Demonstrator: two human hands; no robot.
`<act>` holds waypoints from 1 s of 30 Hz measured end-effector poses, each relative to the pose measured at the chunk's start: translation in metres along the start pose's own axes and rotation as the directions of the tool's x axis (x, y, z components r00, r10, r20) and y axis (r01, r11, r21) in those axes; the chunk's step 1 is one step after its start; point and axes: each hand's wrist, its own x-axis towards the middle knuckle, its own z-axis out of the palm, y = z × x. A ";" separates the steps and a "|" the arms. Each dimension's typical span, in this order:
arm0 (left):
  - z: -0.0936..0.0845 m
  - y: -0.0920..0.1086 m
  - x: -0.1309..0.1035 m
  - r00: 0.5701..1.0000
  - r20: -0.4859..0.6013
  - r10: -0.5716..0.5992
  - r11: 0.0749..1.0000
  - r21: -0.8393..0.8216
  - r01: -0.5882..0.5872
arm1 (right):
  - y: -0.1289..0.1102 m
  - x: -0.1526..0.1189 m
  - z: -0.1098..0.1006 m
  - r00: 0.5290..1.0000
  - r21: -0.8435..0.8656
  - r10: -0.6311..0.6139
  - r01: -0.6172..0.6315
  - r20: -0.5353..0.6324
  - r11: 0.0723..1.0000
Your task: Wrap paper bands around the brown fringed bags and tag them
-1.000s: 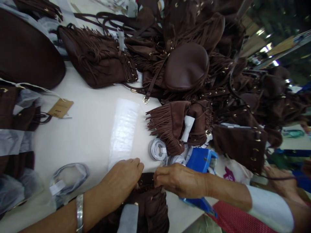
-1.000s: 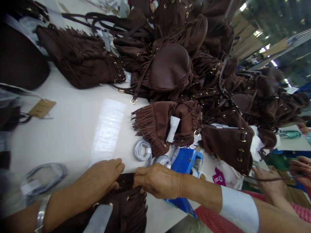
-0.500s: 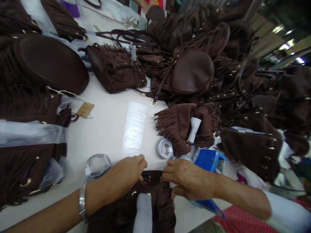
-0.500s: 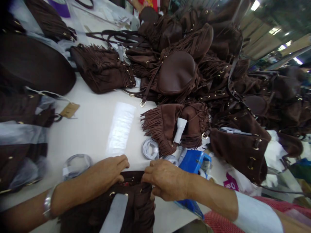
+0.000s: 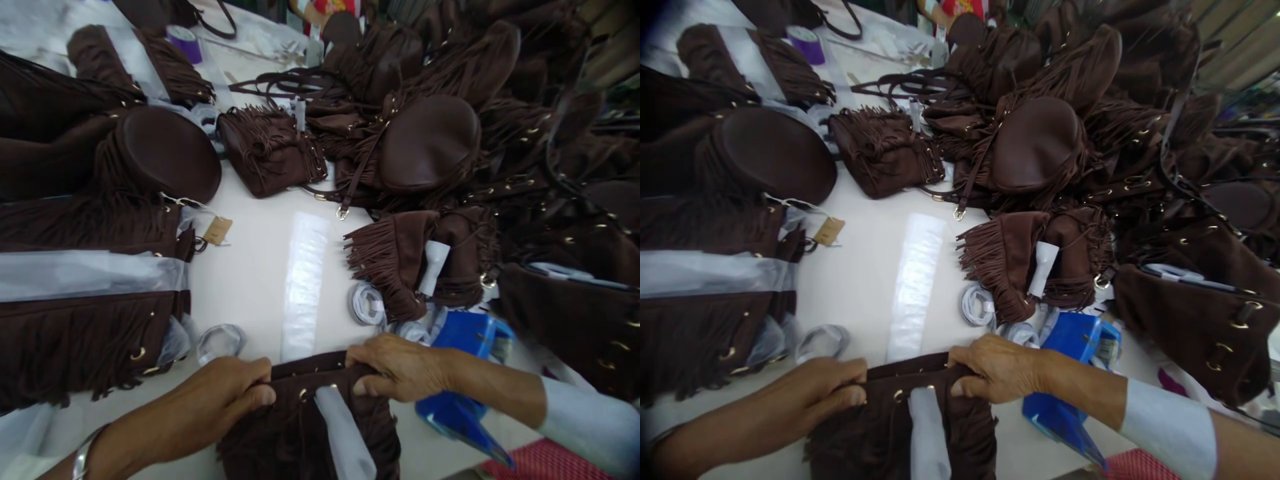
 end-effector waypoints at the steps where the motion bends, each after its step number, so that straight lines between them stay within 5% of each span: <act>1: 0.002 -0.002 0.001 1.000 -0.027 0.005 1.000 0.021 -0.004 | 0.002 0.000 0.003 1.000 0.005 0.015 -0.015 -0.015 1.000; 14: 0.027 -0.009 0.022 0.990 -0.112 0.084 0.804 0.595 -0.001 | 0.009 0.010 0.021 0.993 -0.112 0.081 -0.091 -0.089 0.989; 20: 0.030 -0.009 0.011 0.971 -0.223 0.089 0.913 0.408 0.010 | -0.033 0.006 0.037 0.905 -0.367 -0.218 0.076 -0.365 0.927; 26: 0.032 0.002 -0.012 0.966 -0.239 0.100 0.977 0.207 -0.050 | -0.053 0.018 0.064 0.882 -0.463 -0.257 0.051 -0.395 0.885; 30: 0.030 0.006 -0.021 0.976 -0.189 0.110 0.987 0.138 -0.085 | -0.054 0.017 0.057 0.897 -0.423 -0.263 0.097 -0.356 0.901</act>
